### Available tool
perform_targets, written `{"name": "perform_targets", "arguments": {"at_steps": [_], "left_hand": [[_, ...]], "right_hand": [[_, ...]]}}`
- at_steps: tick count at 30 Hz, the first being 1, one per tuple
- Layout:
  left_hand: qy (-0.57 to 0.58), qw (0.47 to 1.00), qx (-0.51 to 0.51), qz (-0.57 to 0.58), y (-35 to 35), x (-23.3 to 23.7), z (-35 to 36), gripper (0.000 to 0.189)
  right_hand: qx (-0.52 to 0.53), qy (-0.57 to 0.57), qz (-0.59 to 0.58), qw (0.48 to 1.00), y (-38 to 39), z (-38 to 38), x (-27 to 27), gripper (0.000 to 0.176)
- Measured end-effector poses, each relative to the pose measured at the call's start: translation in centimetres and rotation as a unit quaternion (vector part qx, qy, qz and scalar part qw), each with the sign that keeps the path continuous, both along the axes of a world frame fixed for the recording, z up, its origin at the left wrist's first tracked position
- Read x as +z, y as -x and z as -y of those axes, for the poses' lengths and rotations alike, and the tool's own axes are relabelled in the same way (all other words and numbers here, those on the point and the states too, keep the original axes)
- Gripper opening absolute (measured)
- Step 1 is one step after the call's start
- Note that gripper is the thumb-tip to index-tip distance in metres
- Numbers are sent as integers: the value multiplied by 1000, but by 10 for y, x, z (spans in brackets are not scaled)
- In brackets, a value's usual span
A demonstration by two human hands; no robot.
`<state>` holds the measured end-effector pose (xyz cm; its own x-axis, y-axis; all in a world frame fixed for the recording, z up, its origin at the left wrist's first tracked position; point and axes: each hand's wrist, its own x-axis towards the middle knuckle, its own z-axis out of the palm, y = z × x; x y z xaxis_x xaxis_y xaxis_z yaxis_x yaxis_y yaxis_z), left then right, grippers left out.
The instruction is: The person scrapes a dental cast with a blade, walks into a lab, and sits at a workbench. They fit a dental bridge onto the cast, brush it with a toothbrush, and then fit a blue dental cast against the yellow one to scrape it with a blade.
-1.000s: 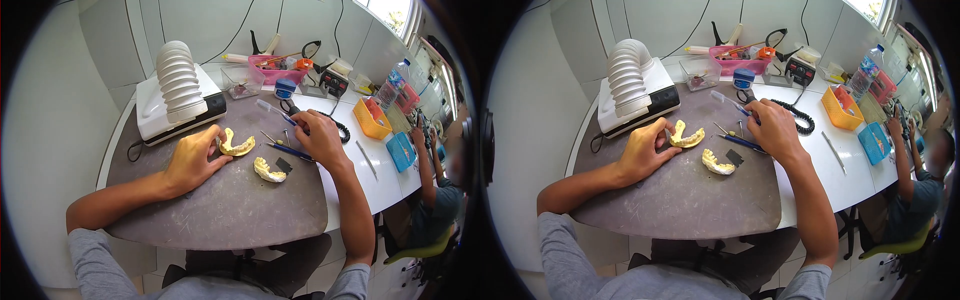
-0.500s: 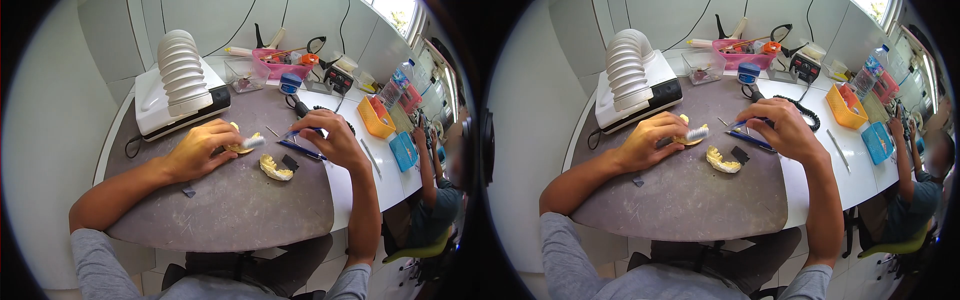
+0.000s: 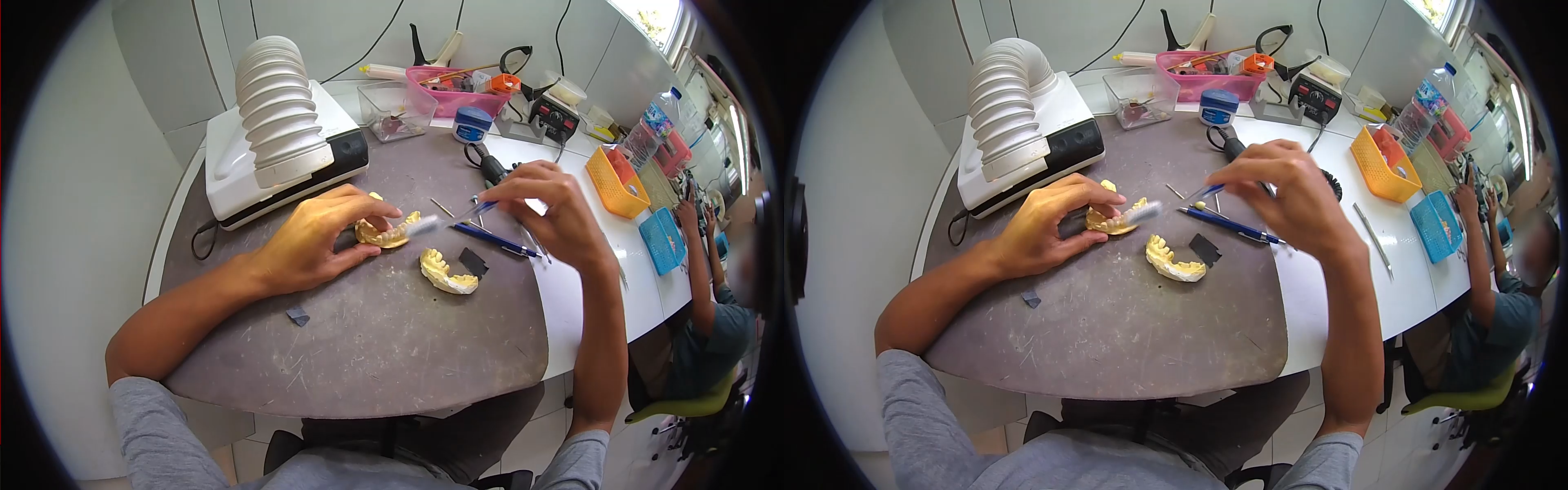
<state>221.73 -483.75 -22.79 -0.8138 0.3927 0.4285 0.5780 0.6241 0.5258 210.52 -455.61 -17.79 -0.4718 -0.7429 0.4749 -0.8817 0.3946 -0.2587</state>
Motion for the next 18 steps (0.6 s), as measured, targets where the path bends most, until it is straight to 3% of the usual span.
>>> {"name": "perform_targets", "arguments": {"at_steps": [2, 7, 12, 18], "left_hand": [[-8, 1000, 6, 17, 0, 0, -1, 48], [14, 1000, 18, -16, 0, 1, -1, 48], [18, 1000, 17, -1, 0, 2, 0, 51], [21, 999, 25, -3, -2, 3, 0, 54]], "right_hand": [[80, -16, 0, 997, -7, 12, -8, 14], [-20, -26, -24, 999, 4, -3, -3, 12], [48, 0, -8, 999, -7, 10, -7, 12], [-46, -21, -30, 998, 6, -9, 3, 13]]}}
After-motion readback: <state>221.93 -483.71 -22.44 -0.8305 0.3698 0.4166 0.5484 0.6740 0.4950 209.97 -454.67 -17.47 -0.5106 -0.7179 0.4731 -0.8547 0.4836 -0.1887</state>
